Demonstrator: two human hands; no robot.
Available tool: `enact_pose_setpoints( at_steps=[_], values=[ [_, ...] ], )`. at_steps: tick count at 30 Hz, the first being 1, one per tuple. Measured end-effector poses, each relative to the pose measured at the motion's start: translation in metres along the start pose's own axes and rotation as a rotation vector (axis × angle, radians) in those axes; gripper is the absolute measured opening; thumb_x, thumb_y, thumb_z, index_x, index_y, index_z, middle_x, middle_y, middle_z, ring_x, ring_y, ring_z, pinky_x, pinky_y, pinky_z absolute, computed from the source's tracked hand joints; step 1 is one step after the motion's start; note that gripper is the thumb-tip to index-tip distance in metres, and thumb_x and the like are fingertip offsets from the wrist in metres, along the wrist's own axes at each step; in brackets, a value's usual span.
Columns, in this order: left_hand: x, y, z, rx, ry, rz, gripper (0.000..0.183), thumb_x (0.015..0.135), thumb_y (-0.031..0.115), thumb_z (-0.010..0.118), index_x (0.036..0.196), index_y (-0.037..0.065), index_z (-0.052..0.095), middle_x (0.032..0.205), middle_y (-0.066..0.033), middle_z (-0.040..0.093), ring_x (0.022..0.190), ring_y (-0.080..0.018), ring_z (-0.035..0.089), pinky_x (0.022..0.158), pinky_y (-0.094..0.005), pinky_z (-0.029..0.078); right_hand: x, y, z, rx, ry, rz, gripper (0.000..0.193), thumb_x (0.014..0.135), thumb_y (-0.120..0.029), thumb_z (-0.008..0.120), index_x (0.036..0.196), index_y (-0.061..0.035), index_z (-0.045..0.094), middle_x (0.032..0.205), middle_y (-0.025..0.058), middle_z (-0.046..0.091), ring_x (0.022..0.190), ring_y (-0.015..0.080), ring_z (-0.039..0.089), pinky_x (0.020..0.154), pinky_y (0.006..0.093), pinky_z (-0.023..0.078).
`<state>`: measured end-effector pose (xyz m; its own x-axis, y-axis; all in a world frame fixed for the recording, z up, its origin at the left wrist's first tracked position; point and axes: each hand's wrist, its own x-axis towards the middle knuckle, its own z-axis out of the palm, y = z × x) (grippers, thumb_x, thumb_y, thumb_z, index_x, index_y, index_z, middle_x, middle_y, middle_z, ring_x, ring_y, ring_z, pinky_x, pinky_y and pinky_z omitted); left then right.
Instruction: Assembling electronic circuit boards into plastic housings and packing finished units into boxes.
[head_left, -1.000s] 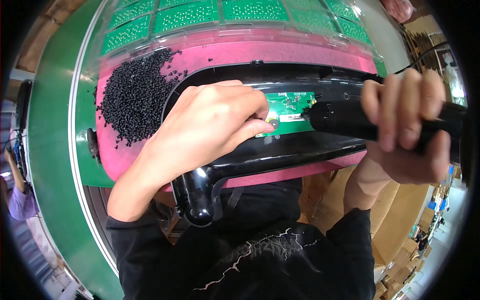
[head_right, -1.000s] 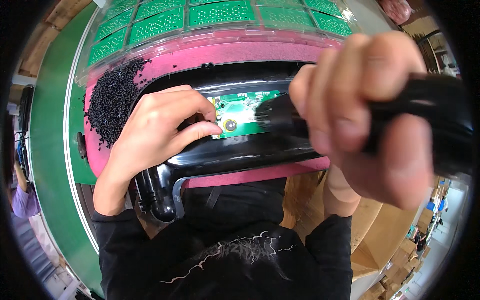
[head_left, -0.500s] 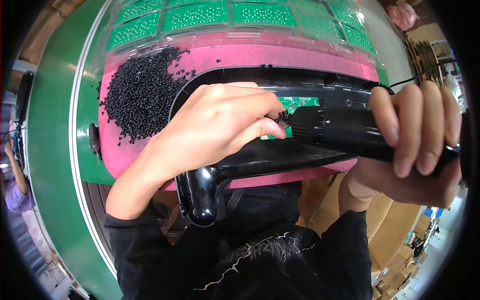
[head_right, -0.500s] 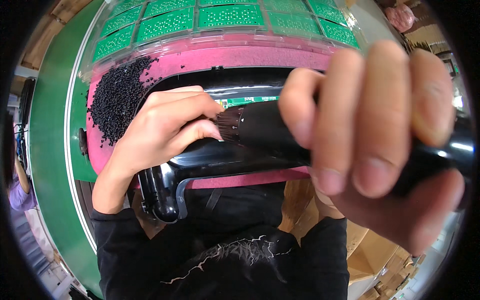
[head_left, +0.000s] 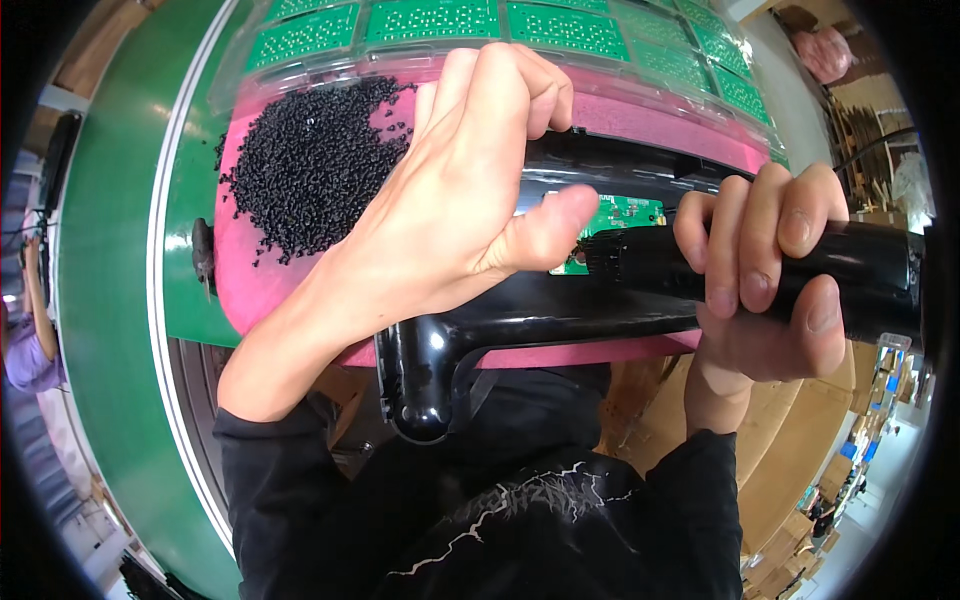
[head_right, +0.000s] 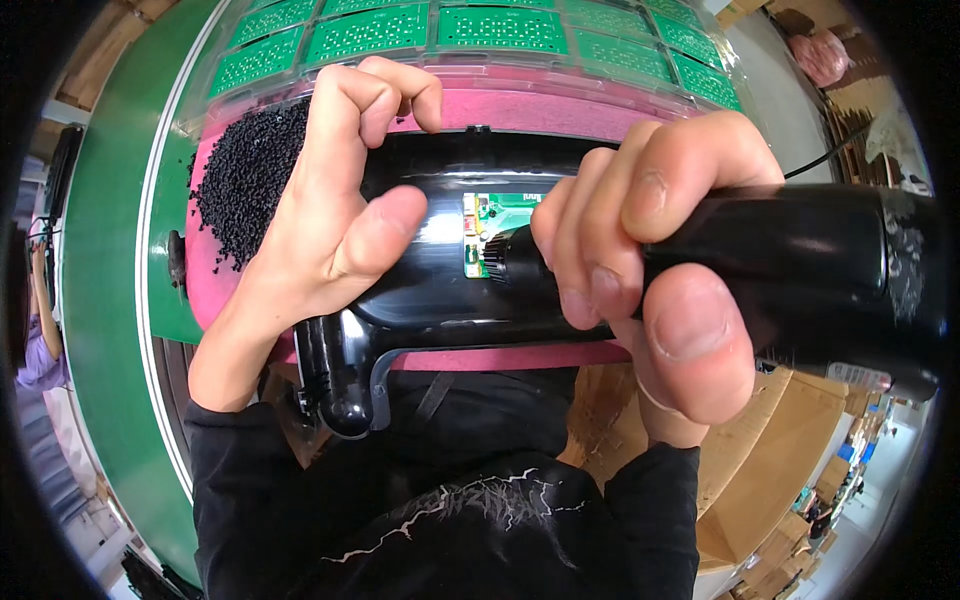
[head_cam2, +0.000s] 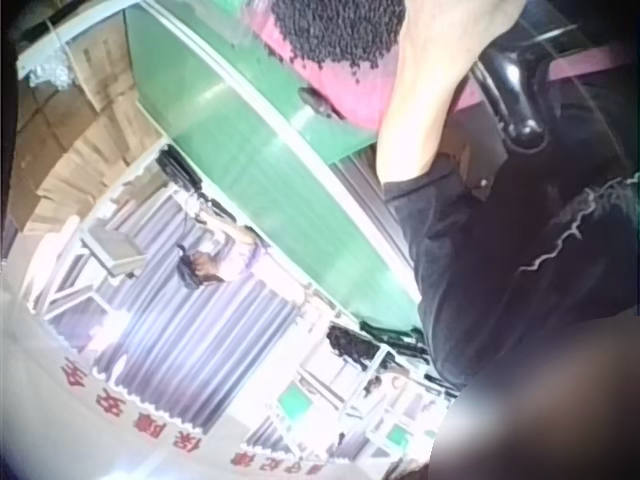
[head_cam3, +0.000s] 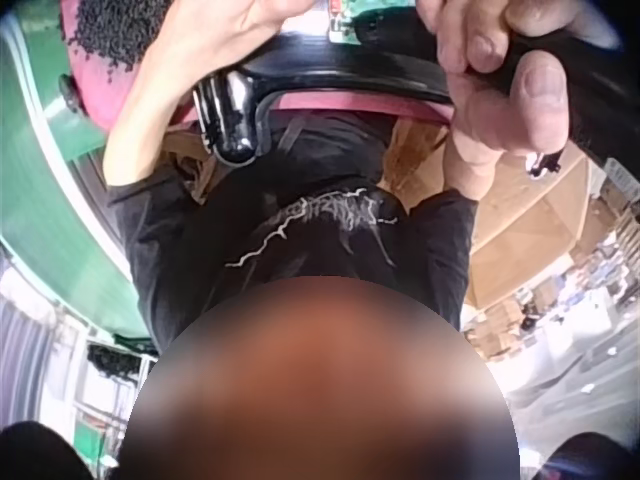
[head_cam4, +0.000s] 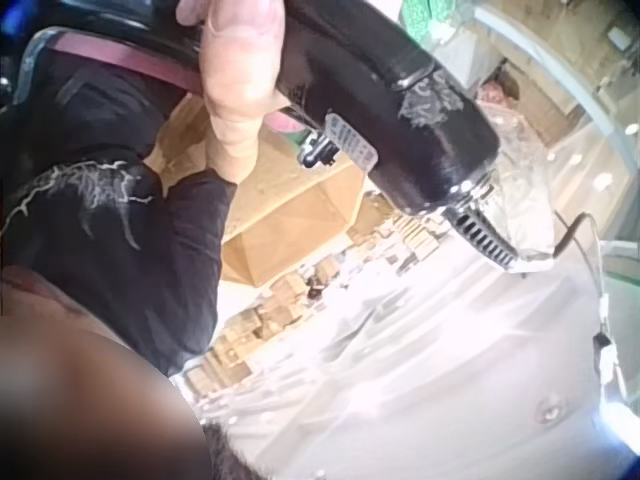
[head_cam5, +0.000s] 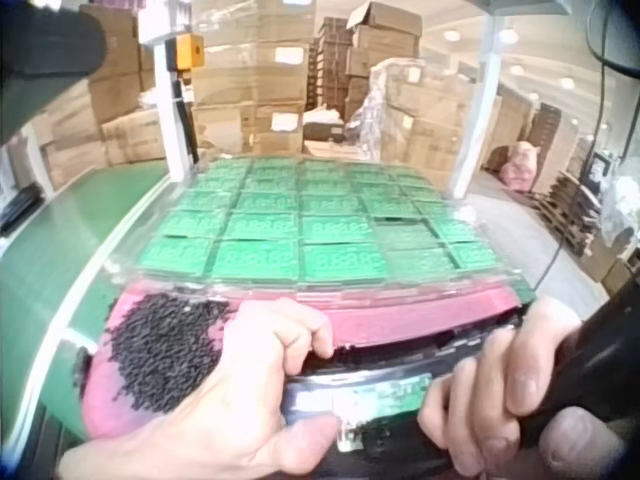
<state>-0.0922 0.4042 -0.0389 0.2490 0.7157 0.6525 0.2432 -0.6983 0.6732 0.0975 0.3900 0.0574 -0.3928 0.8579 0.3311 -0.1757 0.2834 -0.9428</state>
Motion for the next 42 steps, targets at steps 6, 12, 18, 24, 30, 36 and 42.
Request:
enact_pose_setpoints(
  at_steps=[6, 12, 18, 24, 30, 36, 42],
  values=[
    [-0.001, 0.006, 0.000, 0.020, -0.017, -0.070, 0.025, 0.089, 0.013, 0.048, 0.104, 0.002, 0.032, 0.110, -0.0146, 0.040, 0.096, -0.0206, 0.039, 0.095, -0.0315, 0.032, -0.003, -0.002, -0.002, 0.038, -0.036, 0.005, 0.030, 0.075, -0.029, 0.069, 0.088, -0.0134, 0.046, 0.064, -0.0059, 0.049, 0.048, 0.0061, 0.044, 0.053, 0.0242, 0.034],
    [0.000, 0.006, 0.008, 0.007, 0.071, 0.007, 0.034, 0.075, -0.012, 0.044, 0.105, 0.000, 0.031, 0.106, -0.0152, 0.039, 0.090, -0.0220, 0.038, 0.088, -0.0324, 0.036, -0.005, -0.004, 0.005, -0.023, -0.012, -0.012, 0.031, 0.075, -0.028, 0.069, 0.088, -0.0131, 0.046, 0.062, -0.0060, 0.048, 0.047, 0.0062, 0.044, 0.052, 0.0244, 0.035],
    [-0.001, 0.003, 0.000, 0.028, 0.114, 0.012, 0.034, 0.073, -0.011, 0.046, 0.104, 0.000, 0.036, 0.101, -0.0147, 0.043, 0.091, -0.0250, 0.042, 0.086, -0.0325, 0.038, -0.003, 0.002, 0.017, -0.060, -0.134, -0.034, 0.032, 0.076, -0.026, 0.071, 0.087, -0.0124, 0.044, 0.063, -0.0052, 0.047, 0.046, 0.0065, 0.042, 0.051, 0.0248, 0.035],
    [0.004, 0.008, -0.009, 0.149, 0.088, 0.023, 0.030, 0.077, -0.001, 0.055, 0.105, 0.001, 0.047, 0.103, -0.0145, 0.049, 0.098, -0.0320, 0.045, 0.091, -0.0388, 0.035, -0.001, 0.000, 0.032, -0.141, -0.149, 0.133, 0.042, 0.079, -0.036, 0.076, 0.088, -0.0119, 0.043, 0.064, -0.0050, 0.045, 0.050, 0.0066, 0.041, 0.051, 0.0225, 0.032],
    [0.000, 0.007, -0.010, 0.307, -0.018, -0.094, 0.026, 0.083, 0.008, 0.056, 0.109, 0.002, 0.051, 0.108, -0.0138, 0.050, 0.104, -0.0319, 0.046, 0.091, -0.0391, 0.036, 0.001, 0.007, 0.027, -0.119, -0.098, 0.056, 0.041, 0.078, -0.038, 0.075, 0.087, -0.0114, 0.044, 0.061, -0.0054, 0.044, 0.047, 0.0068, 0.042, 0.050, 0.0228, 0.032],
    [-0.005, 0.004, -0.006, 0.359, -0.206, -0.192, 0.033, 0.087, 0.016, 0.056, 0.117, 0.003, 0.051, 0.111, -0.0161, 0.058, 0.105, -0.0336, 0.054, 0.091, -0.0419, 0.041, 0.005, 0.000, 0.005, -0.027, -0.232, 0.076, 0.032, 0.071, -0.009, 0.074, 0.093, -0.0009, 0.053, 0.071, 0.0040, 0.056, 0.062, 0.0096, 0.054, 0.060, 0.0223, 0.044],
    [-0.004, 0.004, -0.004, 0.448, -0.170, -0.101, 0.033, 0.085, 0.016, 0.057, 0.114, 0.002, 0.051, 0.105, -0.0155, 0.060, 0.100, -0.0329, 0.057, 0.085, -0.0423, 0.045, 0.015, 0.016, 0.007, -0.003, -0.319, 0.034, 0.038, 0.073, -0.024, 0.080, 0.082, -0.0090, 0.047, 0.059, -0.0040, 0.046, 0.047, 0.0071, 0.043, 0.046, 0.0214, 0.033]
  ],
)
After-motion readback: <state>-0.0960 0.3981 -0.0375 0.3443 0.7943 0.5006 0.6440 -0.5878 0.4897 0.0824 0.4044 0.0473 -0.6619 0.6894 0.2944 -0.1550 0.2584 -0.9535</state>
